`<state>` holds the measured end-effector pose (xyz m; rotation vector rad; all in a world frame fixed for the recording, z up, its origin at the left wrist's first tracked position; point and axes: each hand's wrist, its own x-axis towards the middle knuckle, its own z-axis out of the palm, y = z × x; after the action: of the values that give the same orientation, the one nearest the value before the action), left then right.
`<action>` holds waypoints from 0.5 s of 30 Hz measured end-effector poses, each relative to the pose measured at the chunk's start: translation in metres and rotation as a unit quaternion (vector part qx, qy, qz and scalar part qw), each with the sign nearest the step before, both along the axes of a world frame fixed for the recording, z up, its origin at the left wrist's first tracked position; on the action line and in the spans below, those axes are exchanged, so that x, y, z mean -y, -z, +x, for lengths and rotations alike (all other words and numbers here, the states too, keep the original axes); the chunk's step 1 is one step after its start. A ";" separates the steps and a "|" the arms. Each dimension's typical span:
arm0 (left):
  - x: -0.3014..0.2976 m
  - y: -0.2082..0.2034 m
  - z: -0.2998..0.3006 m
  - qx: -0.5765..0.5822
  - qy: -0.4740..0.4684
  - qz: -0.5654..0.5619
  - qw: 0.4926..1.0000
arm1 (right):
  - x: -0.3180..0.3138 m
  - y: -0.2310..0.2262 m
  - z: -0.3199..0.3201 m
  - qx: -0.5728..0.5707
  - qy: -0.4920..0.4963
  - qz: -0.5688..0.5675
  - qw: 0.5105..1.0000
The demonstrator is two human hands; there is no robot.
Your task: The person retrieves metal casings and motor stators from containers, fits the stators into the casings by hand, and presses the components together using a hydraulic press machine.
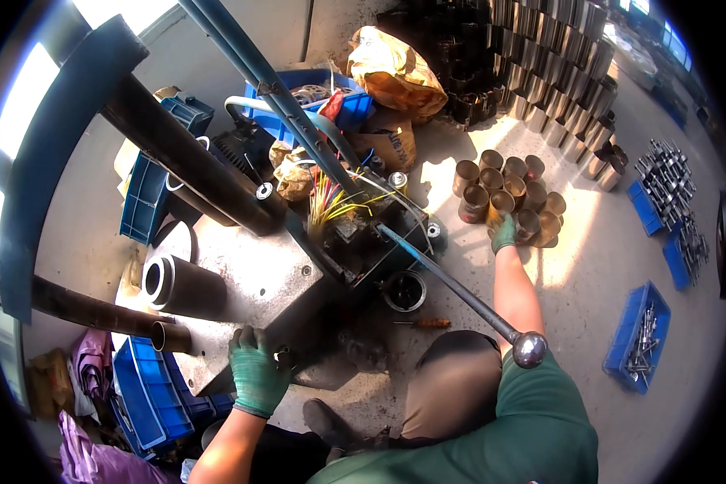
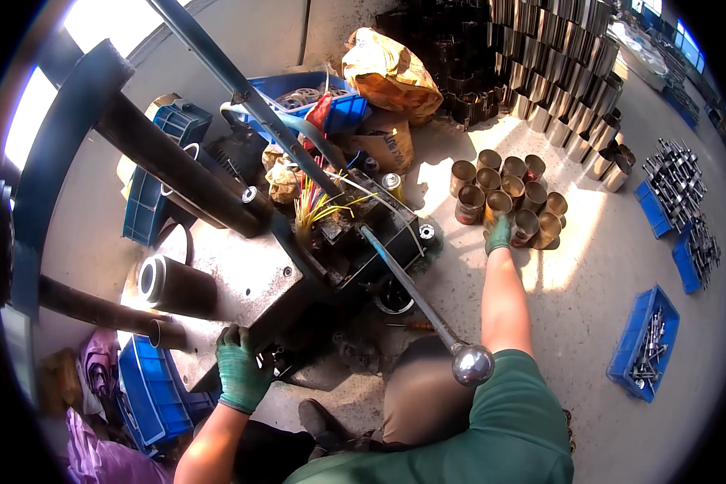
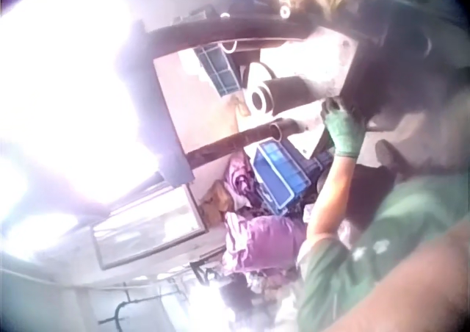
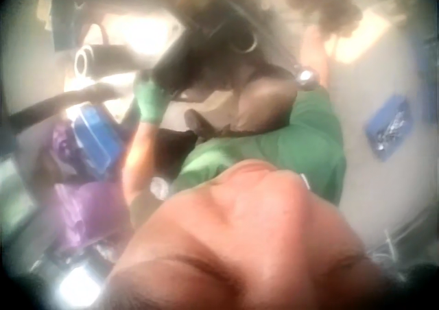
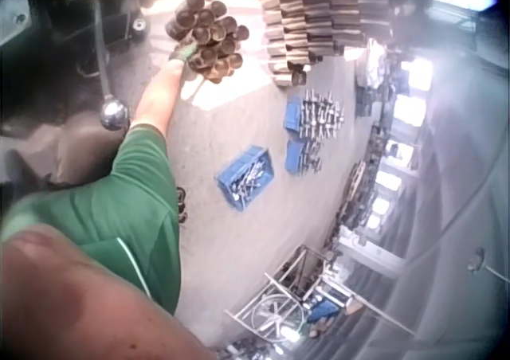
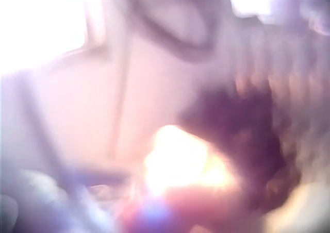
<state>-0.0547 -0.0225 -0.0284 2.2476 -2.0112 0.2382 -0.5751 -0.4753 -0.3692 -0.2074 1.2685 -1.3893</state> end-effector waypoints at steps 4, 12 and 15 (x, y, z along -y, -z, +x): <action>-0.004 -0.011 0.001 0.008 0.001 0.002 1.000 | -0.038 -0.013 0.026 -0.102 -0.187 0.039 0.976; -0.004 -0.031 0.009 0.014 -0.011 0.071 0.997 | -0.161 -0.147 0.101 -0.566 -0.647 -0.218 0.462; -0.006 -0.034 0.011 -0.048 -0.009 0.033 0.998 | -0.194 -0.261 0.163 -0.533 -0.692 -0.301 0.383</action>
<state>-0.0441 -0.0168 0.0055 2.2704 -1.9783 0.0649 -0.4121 -0.2808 -0.1085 -2.3756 0.7347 0.1587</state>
